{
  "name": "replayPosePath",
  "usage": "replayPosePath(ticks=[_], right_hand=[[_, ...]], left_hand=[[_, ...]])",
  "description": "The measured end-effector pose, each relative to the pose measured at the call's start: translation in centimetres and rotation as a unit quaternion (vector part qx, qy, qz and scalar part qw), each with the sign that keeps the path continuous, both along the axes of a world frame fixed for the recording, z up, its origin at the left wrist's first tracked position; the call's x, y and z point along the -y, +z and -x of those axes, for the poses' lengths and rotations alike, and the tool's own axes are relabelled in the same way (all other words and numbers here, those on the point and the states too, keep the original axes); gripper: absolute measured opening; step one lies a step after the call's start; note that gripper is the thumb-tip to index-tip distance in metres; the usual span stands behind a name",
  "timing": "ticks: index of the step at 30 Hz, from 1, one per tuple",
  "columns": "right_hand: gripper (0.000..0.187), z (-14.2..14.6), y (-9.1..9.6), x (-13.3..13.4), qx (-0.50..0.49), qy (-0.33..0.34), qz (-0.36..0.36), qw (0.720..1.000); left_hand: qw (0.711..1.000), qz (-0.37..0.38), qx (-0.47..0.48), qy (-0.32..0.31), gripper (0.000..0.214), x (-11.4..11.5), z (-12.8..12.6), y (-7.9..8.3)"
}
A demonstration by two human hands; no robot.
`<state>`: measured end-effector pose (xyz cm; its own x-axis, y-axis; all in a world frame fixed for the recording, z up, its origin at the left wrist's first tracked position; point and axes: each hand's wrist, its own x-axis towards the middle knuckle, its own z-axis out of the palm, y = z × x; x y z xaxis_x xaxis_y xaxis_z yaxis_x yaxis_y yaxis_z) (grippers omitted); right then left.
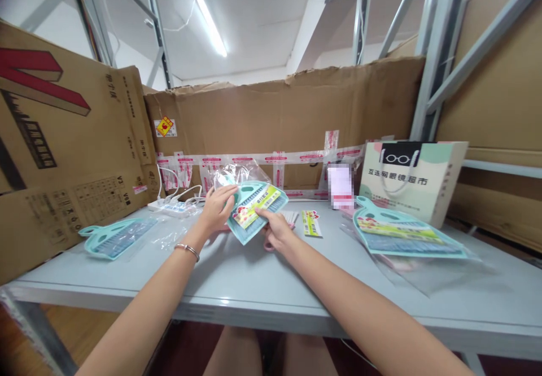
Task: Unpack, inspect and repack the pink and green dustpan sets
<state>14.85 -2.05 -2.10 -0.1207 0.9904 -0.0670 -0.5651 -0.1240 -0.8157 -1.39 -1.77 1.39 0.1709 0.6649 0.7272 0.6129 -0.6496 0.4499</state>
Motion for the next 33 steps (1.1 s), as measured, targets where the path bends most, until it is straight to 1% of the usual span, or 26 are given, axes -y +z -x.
replayPosePath(ticks=[2, 4, 6, 8, 9, 10, 11, 13, 14, 15, 16, 18, 19, 20, 21, 24, 27, 29, 31, 33], right_hand=[[0.010, -0.2, 0.1, -0.3, -0.023, -0.013, 0.002, 1.000], [0.008, -0.3, 0.1, -0.4, -0.037, -0.019, 0.002, 0.999], [0.010, -0.3, 0.1, -0.4, -0.046, -0.019, 0.001, 0.999], [0.010, -0.3, 0.0, -0.3, -0.053, -0.017, 0.003, 0.998], [0.010, -0.3, 0.0, -0.3, -0.058, -0.019, 0.003, 0.998], [0.010, -0.3, 0.0, -0.4, -0.064, -0.024, 0.004, 0.998], [0.011, -0.4, 0.0, -0.5, -0.072, -0.031, 0.003, 0.997], [0.013, -0.5, 0.1, -0.7, -0.089, -0.048, -0.003, 0.995], [0.014, -0.5, 0.1, -0.8, -0.096, -0.054, -0.006, 0.994], [0.015, -0.6, 0.1, -0.8, -0.101, -0.058, -0.010, 0.993], [0.015, -0.5, 0.2, -0.8, -0.103, -0.060, -0.012, 0.993], [0.014, -0.4, 0.3, -0.6, -0.097, -0.055, -0.010, 0.994], [0.013, -0.4, 0.3, -0.4, -0.090, -0.049, -0.008, 0.995], [0.012, -0.3, 0.3, -0.3, -0.080, -0.042, -0.005, 0.996], [0.012, -0.2, 0.4, -0.1, -0.070, -0.035, -0.002, 0.997], [0.010, -0.4, 0.5, 0.0, -0.040, -0.041, 0.004, 0.998], [0.015, -0.9, 0.4, -0.2, -0.013, -0.093, 0.010, 0.996], [0.020, -1.4, 0.3, -0.6, 0.012, -0.122, 0.015, 0.992], [0.026, -2.0, 0.2, -0.9, 0.042, -0.129, 0.015, 0.991], [0.030, -2.6, 0.4, -1.1, 0.066, -0.117, 0.004, 0.991]], left_hand=[[1.000, -0.011, -0.020, 0.000, 0.026, 0.2, -0.2, 0.0], [0.999, -0.023, -0.041, -0.024, 0.026, 0.4, -0.6, -0.2], [0.995, -0.017, -0.058, -0.076, 0.025, 0.8, -1.2, -0.5], [0.989, 0.008, -0.067, -0.135, 0.025, 1.1, -1.8, -0.6], [0.986, 0.017, -0.063, -0.152, 0.023, 1.3, -2.0, -0.6], [0.987, 0.015, -0.049, -0.154, 0.022, 1.4, -2.1, -0.4], [0.990, 0.004, -0.017, -0.141, 0.021, 1.5, -2.2, -0.2], [0.991, -0.020, 0.101, -0.087, 0.024, 1.7, -2.2, 0.2], [0.983, -0.007, 0.175, -0.061, 0.030, 1.7, -2.3, 0.4], [0.968, 0.039, 0.241, -0.051, 0.038, 1.7, -2.4, 0.4], [0.949, 0.116, 0.287, -0.063, 0.044, 1.6, -2.5, 0.3], [0.895, 0.284, 0.318, -0.130, 0.048, 1.4, -2.8, -0.3], [0.870, 0.338, 0.318, -0.164, 0.047, 1.3, -2.9, -0.7], [0.855, 0.363, 0.319, -0.188, 0.045, 1.2, -3.0, -1.1], [0.849, 0.365, 0.325, -0.200, 0.044, 1.0, -3.0, -1.5], [0.850, 0.356, 0.329, -0.205, 0.045, 0.8, -2.4, -2.1], [0.852, 0.358, 0.316, -0.216, 0.043, 1.1, -1.2, -1.8], [0.852, 0.363, 0.315, -0.209, 0.043, 1.3, -0.4, -1.5], [0.849, 0.379, 0.312, -0.195, 0.045, 1.3, 0.4, -1.2], [0.848, 0.390, 0.309, -0.185, 0.046, 1.1, 1.0, -1.2]])
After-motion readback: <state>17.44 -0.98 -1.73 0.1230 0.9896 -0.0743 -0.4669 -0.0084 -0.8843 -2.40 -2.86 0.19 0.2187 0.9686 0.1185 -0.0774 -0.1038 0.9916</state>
